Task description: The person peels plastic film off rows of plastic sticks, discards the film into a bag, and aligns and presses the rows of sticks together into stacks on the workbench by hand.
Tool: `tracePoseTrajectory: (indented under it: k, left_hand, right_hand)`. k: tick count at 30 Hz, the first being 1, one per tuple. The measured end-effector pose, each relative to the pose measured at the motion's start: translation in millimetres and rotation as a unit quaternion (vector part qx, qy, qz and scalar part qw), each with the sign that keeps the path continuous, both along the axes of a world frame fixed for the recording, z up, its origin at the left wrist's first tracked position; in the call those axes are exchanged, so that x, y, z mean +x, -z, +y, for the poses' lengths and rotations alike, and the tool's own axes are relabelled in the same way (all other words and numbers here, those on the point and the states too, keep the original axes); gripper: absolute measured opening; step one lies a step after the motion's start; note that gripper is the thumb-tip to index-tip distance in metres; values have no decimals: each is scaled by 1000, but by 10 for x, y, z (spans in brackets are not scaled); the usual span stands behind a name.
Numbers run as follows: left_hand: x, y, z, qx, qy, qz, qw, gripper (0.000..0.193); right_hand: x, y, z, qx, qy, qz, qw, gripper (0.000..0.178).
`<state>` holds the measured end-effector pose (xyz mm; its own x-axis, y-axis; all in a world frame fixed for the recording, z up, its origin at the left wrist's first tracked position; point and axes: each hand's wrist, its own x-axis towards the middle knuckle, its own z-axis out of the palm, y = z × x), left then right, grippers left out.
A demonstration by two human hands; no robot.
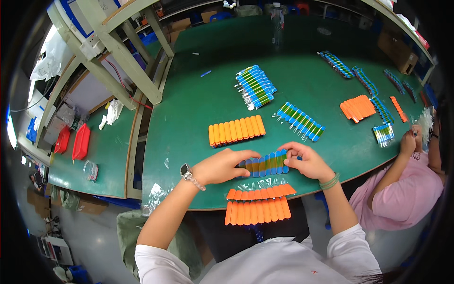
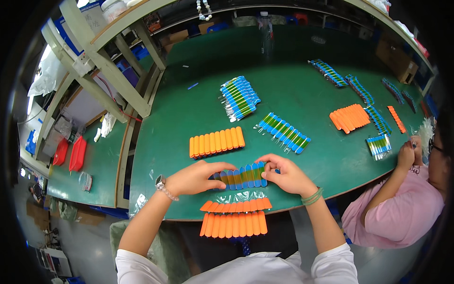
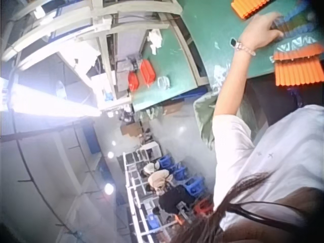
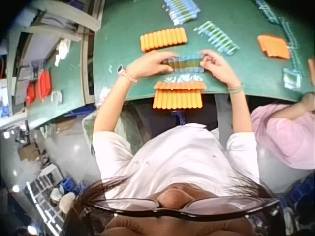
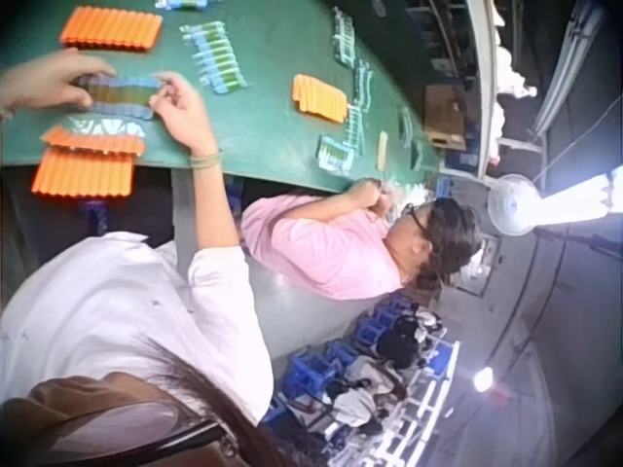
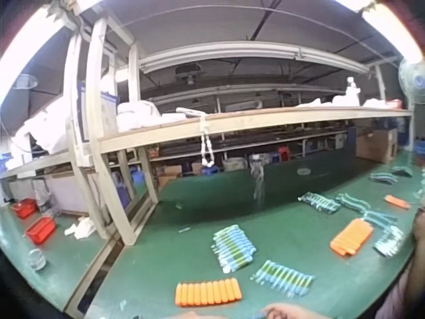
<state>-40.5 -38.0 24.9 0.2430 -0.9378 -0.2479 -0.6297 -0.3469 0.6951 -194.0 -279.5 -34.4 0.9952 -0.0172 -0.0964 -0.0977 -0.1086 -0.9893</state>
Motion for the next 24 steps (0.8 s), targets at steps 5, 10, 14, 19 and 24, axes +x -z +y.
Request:
tracePoseTrajectory:
  k: [5, 10, 14, 19, 24]
  left_hand:
    - [82, 127, 14, -23, 13, 33, 999, 55]
    - [116, 155, 78, 45, -52, 99, 993, 56]
    - [57, 233, 272, -42, -145, 156, 976, 52]
    - [110, 363, 292, -53, -173, 271, 945, 47]
    - [-11, 151, -66, 14, -95, 90, 991, 34]
  right_hand:
    - [19, 45, -5, 6, -8, -4, 1000, 33]
    - [11, 11, 12, 11, 1, 3, 1000, 32]
    - [23, 70, -28, -12, -2, -7, 1000, 34]
    - [31, 57, -17, -38, -9, -33, 999, 31]
    - [171, -50, 29, -52, -6, -34, 998, 22]
